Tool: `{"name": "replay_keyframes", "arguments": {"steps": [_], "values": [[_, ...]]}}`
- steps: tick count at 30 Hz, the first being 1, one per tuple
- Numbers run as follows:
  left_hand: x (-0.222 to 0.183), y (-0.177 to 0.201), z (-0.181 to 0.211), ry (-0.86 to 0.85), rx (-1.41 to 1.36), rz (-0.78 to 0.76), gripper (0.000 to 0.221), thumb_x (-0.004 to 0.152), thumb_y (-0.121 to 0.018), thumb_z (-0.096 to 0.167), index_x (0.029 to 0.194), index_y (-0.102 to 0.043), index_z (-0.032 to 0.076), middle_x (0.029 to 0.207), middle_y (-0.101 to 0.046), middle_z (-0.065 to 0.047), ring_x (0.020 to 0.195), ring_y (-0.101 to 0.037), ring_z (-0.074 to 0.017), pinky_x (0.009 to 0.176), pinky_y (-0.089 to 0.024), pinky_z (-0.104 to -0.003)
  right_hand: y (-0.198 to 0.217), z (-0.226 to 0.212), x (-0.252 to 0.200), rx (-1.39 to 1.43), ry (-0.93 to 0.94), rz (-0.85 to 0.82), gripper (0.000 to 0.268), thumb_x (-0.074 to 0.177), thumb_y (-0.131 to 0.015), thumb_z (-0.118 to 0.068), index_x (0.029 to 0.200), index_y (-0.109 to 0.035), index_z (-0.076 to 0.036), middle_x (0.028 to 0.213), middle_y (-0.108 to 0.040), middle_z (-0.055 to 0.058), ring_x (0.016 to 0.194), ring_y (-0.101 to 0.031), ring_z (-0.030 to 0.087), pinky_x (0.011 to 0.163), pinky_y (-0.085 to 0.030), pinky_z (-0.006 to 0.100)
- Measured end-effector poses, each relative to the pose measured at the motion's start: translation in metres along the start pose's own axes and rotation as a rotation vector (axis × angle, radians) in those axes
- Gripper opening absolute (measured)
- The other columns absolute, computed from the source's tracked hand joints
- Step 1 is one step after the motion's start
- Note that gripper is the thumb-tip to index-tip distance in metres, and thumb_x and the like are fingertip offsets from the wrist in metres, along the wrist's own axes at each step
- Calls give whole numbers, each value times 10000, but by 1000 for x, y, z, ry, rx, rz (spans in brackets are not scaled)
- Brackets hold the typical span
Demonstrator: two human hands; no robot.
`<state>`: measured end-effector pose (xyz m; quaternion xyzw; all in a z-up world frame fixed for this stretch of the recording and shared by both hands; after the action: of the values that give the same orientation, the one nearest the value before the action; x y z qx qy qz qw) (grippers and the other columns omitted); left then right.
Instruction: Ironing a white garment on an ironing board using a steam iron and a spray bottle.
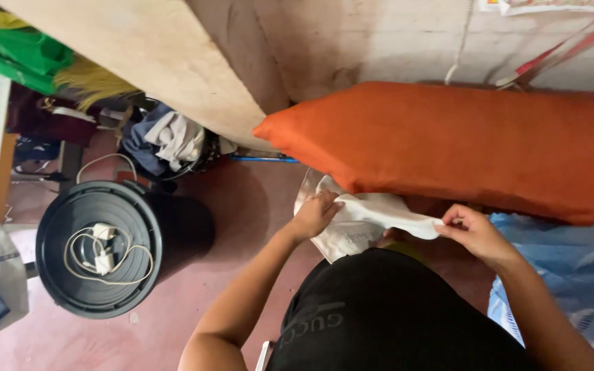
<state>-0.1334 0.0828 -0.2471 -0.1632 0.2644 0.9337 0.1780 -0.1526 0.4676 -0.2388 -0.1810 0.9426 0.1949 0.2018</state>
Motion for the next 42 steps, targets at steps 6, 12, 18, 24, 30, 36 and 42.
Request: {"name": "replay_keyframes", "arguments": {"steps": [6, 12, 18, 24, 30, 36, 42], "values": [[39, 11, 100, -168, -94, 447, 317, 912, -731, 416, 959, -610, 127, 770, -629, 8, 657, -564, -148, 656, -444, -334, 90, -103, 19, -89, 192, 179, 172, 880, -806, -91, 912, -638, -114, 835, -637, -17, 745, -529, 64, 682, -407, 209], [165, -1, 69, 259, 220, 514, 334, 980, -602, 480, 1060, -720, 179, 947, -732, -110, 952, -736, -384, 835, -594, -518, 117, -32, 186, -366, 322, 363, 256, 856, -901, -192, 1027, -715, -149, 920, -735, 49, 903, -710, 220, 826, -541, 337], [202, -7, 70, 458, 298, 514, 286, 961, -634, 458, 1072, -705, 203, 980, -700, -97, 1003, -732, -356, 864, -592, -496, 114, -23, 235, -449, 213, 299, 256, 826, -877, -228, 978, -673, -192, 896, -759, 23, 785, -738, 211, 662, -570, 331], [208, -16, 73, 494, 386, 608, 369, 885, -700, 544, 956, -600, 196, 933, -661, -67, 972, -707, -324, 830, -574, -466, 119, -33, 231, -89, 156, 128, 210, 882, -796, -41, 1012, -631, -56, 873, -743, 144, 588, -698, 166, 525, -593, 247], [232, -37, 136, -72, 991, 626, 305, 943, -614, 243, 1239, -564, 187, 1246, -533, -82, 1193, -451, -294, 993, -304, -486, 113, -30, 227, -494, 422, 230, 245, 876, -858, -225, 1012, -670, -146, 927, -758, 68, 876, -739, 273, 720, -599, 397], [247, -66, 134, -244, 957, 247, 658, 1053, -452, 537, 1644, -261, 319, 1732, -205, 32, 1603, -104, -284, 1286, -69, -562, 102, -49, 200, -745, 707, 413, 275, 951, -776, -282, 1178, -658, -181, 1115, -675, 32, 1017, -663, 276, 830, -549, 412], [250, -61, 137, -255, 973, 224, 657, 1052, -442, 558, 1643, -253, 347, 1729, -209, 15, 1601, -129, -281, 1285, -87, -563, 90, -46, 170, -914, 789, 142, 559, 1042, -500, -404, 1531, -491, -132, 1670, -390, 76, 1559, -293, 291, 1241, -103, 633]]}}
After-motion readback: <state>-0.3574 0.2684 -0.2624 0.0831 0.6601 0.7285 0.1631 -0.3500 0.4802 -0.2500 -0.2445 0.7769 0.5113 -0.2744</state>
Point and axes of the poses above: each hand's wrist, its own x-axis towards the middle knuckle, its own y-axis out of the back of the hand, z = x × y, the point moved 4 cm from there along x, towards the middle knuckle
